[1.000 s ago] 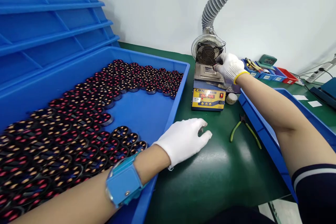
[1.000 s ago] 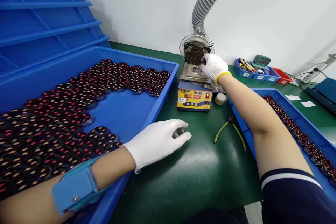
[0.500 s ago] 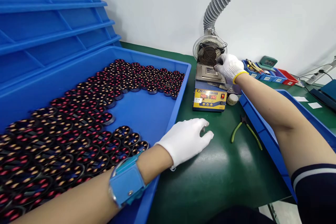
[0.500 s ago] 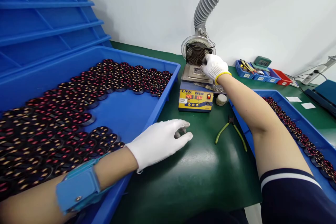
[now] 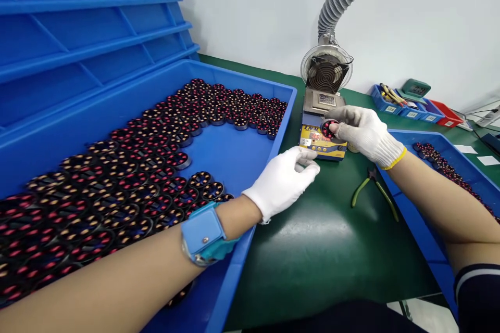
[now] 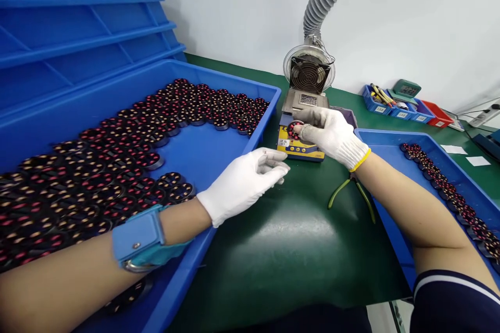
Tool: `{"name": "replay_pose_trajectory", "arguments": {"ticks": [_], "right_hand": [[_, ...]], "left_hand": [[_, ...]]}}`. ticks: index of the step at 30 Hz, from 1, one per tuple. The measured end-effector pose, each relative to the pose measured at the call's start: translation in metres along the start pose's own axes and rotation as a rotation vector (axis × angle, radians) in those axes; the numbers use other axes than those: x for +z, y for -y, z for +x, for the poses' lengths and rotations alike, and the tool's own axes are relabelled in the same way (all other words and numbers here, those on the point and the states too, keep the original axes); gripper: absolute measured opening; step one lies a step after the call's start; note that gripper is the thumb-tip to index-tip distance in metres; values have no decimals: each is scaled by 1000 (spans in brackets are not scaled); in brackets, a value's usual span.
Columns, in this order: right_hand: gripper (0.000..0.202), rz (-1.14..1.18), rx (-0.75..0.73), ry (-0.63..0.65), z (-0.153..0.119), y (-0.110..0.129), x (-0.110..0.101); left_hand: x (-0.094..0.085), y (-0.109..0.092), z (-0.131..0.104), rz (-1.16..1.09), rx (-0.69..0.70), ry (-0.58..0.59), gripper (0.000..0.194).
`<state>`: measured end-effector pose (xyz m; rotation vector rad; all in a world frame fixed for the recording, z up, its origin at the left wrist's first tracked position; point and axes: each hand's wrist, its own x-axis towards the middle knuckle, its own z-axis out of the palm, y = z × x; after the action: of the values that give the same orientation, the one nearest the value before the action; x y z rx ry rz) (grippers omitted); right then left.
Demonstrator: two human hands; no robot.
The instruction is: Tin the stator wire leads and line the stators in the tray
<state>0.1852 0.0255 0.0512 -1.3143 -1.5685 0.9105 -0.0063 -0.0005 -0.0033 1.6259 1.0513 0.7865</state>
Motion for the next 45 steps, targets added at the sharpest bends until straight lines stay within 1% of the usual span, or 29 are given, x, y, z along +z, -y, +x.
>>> {"name": "replay_pose_trajectory", "arguments": {"ticks": [3,5,6,8,10,12,13,15,17,19,22,29,31,33,35,37,39,42,45], "right_hand": [[31,7,5,31,-6,-3,2],[32,-57,-31,29,0,-8,-2],[32,-122,-65,7,6,-10,-6],[33,-325,-148,-83,24,-13,-17],[34,-584,-202,-208,47,-13,-29],[33,-817,-189,-301,70,-13,-39],[33,-903,-168,-324,80,-14,-42],[33,-1024,-121,-319,97,-15,-45],[33,-1106,-94,-283,108,-19,-43],[33,-1160,-89,-255,113,-23,-41],[33,-1187,-85,-247,116,-27,-39],[36,-1178,-76,-249,117,-31,-40],[35,-1146,-90,-260,117,-30,-42],[34,-1070,-107,-297,115,-28,-45],[33,-942,-119,-319,108,-23,-47],[34,-756,-116,-303,96,-16,-47],[34,-509,-89,-236,77,-10,-42],[33,-147,-37,-129,42,-2,-28],[31,28,4,-66,12,0,-15]], "left_hand": [[0,1,0,-68,1,-1,38],[0,1,0,-61,-2,9,37],[0,1,-1,-44,-3,12,37],[0,1,-1,-8,-4,22,38],[0,1,-1,16,-3,35,39],[-1,1,0,32,-2,53,40],[-1,1,0,39,-2,62,40],[-2,0,-1,53,-10,79,40],[-2,-2,-2,67,-27,93,41],[-2,-4,-3,88,-38,98,43],[-2,-6,-4,119,-41,92,42],[-2,-5,-4,152,-37,110,39],[-2,-5,-4,153,-35,121,39],[-2,-5,-4,149,-34,125,40],[-2,-5,-5,135,-34,117,39],[-2,-4,-4,106,-38,109,40],[-2,-3,-3,53,-45,114,40],[-4,-3,0,-89,-60,121,38],[-7,-4,3,-255,-99,121,31]]}}
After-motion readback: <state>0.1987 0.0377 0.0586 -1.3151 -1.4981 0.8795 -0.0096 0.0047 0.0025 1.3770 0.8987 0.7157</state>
